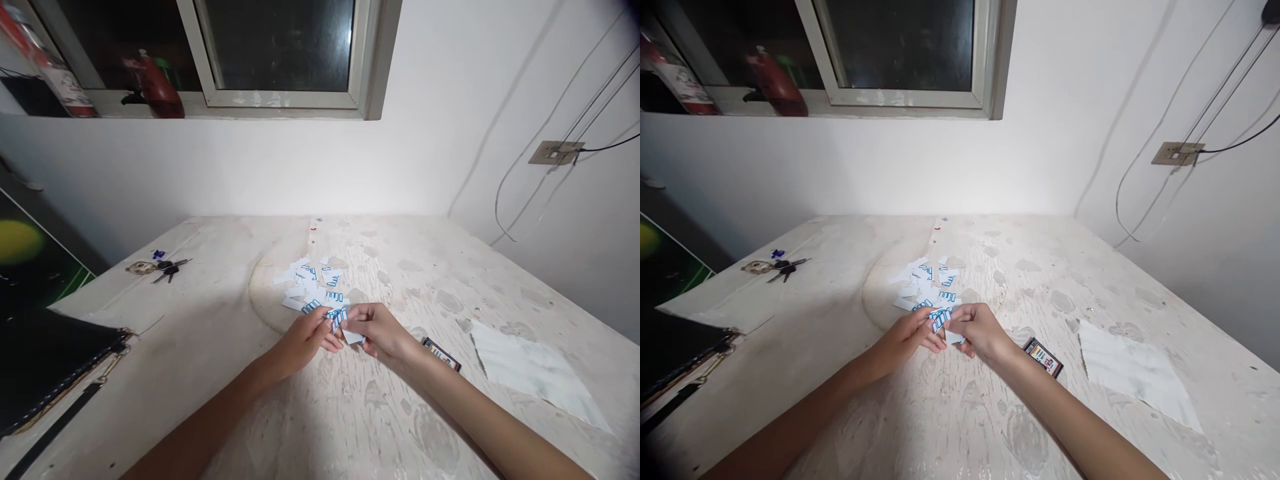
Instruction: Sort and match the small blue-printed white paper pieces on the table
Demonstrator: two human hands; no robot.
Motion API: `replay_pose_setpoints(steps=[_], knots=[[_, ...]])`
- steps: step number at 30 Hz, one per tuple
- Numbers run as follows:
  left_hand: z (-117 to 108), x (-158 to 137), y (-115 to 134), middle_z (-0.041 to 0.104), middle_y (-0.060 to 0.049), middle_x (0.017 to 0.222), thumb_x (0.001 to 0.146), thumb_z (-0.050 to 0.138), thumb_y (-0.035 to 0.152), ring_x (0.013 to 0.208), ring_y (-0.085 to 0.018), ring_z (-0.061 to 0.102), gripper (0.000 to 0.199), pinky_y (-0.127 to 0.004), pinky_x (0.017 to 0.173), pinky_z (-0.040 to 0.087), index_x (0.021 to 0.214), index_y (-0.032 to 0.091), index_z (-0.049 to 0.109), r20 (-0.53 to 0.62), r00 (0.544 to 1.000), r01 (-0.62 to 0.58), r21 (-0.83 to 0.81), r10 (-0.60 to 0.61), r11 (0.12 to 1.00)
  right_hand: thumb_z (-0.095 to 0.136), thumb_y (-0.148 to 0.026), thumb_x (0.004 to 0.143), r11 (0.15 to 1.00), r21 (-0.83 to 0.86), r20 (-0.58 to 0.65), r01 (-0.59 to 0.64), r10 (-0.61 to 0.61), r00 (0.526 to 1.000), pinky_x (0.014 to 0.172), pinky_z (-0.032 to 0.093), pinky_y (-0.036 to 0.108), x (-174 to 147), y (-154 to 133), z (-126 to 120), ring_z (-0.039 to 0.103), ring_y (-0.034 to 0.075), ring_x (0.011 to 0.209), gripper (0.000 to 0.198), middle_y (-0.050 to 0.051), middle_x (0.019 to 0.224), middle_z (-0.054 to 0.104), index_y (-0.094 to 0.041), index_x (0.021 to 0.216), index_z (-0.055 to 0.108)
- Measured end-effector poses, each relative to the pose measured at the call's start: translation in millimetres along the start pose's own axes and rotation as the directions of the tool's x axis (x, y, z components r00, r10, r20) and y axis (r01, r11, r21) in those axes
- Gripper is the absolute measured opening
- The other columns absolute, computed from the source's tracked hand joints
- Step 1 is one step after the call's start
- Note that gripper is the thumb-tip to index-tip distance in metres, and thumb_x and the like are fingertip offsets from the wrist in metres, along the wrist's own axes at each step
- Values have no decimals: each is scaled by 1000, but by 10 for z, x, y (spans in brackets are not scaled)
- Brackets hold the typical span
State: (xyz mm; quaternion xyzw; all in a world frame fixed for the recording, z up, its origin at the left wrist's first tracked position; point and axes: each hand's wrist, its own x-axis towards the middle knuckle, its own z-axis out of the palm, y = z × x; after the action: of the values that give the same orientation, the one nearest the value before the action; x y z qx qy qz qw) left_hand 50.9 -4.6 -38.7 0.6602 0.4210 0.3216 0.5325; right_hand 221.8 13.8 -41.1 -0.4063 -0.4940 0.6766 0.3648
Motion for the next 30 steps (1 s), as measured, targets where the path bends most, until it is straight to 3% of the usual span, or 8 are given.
replay_pose_setpoints(steps=[11,22,26,30], knots=[[43,-25,19,62,-7,85,88,33,46,75,-19,66,33,-33,68,54,96,17,45,-11,1000,-28,-20,28,999,67,-20,61,983,144,-31,-110,116,993,29,16,16,-79,-140,65,32,1,26,16,0,50,55,-11,59,53],[120,-7,-4,63,-4,80,84,46,43,80,-19,64,35,-36,74,53,107,17,41,-39,999,-37,-71,34,997,67,-20,57,974,219,-67,-57,74,995,28,14,17,-62,-117,95,34,2,25,19,-2,46,55,-14,57,49],[133,20,-30,63,-4,81,84,44,44,77,-19,65,33,-34,72,53,103,16,45,-127,992,-28,-78,18,997,67,-21,59,978,209,-83,9,9,997,30,11,18,-62,-100,110,29,1,25,20,-5,43,49,-14,61,48],[113,53,33,65,-5,78,82,46,46,72,-19,66,33,-34,70,53,94,15,49,-201,979,9,-180,-46,984,68,-23,63,958,275,-122,78,-46,991,32,13,17,-63,-118,92,25,0,27,24,-11,43,38,-16,77,50]])
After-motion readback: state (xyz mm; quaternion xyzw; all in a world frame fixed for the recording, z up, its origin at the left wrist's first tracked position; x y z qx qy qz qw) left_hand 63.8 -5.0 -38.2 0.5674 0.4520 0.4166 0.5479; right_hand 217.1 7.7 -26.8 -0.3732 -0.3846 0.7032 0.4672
